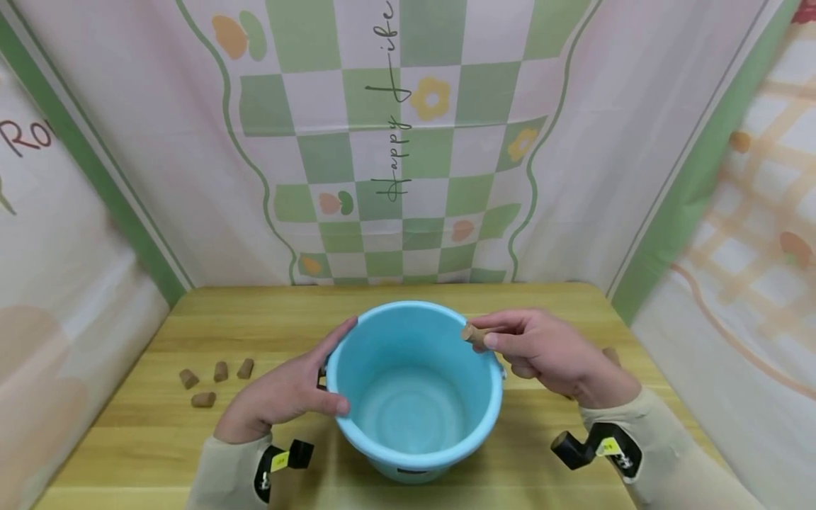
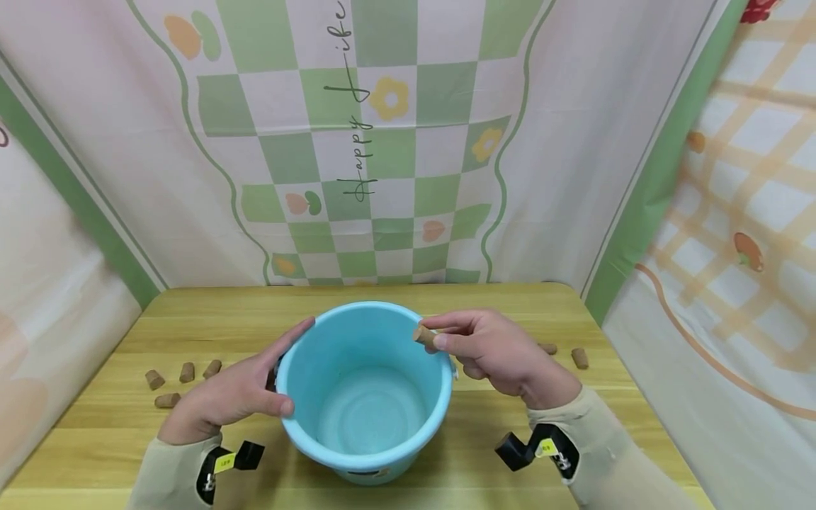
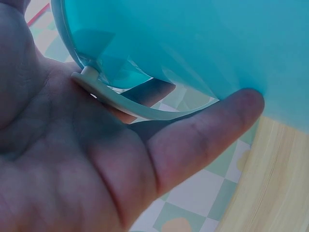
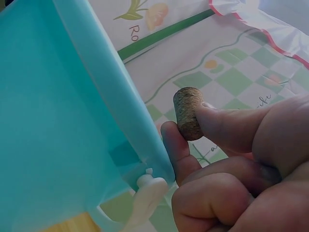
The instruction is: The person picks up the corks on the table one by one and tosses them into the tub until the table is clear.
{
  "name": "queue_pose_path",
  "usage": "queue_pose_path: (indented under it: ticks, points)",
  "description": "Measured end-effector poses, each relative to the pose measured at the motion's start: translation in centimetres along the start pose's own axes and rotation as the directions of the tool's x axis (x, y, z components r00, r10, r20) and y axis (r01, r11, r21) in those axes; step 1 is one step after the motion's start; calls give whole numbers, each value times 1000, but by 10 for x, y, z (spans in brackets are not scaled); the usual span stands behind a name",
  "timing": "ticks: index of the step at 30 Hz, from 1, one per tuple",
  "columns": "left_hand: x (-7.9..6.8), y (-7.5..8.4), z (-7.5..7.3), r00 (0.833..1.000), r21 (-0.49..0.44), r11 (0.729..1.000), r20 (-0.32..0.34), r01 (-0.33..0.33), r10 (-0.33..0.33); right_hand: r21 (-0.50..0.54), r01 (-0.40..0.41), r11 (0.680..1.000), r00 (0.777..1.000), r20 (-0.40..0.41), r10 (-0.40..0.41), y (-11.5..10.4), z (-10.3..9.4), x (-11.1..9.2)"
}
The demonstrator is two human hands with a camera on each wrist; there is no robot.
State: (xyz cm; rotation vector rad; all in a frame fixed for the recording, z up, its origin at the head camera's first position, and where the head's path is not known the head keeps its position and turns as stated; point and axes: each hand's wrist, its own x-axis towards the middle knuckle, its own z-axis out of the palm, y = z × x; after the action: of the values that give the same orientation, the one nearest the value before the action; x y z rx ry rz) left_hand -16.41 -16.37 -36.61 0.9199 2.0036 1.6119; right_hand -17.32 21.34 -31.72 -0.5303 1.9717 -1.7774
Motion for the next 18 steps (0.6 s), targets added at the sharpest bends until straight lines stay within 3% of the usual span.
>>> queue_pose_path:
  ticks: [18]
  points:
    - [0, -2, 0, 1000, 0, 1000, 0, -16, 16, -59, -7, 998, 1000, 15, 8, -4, 7, 8]
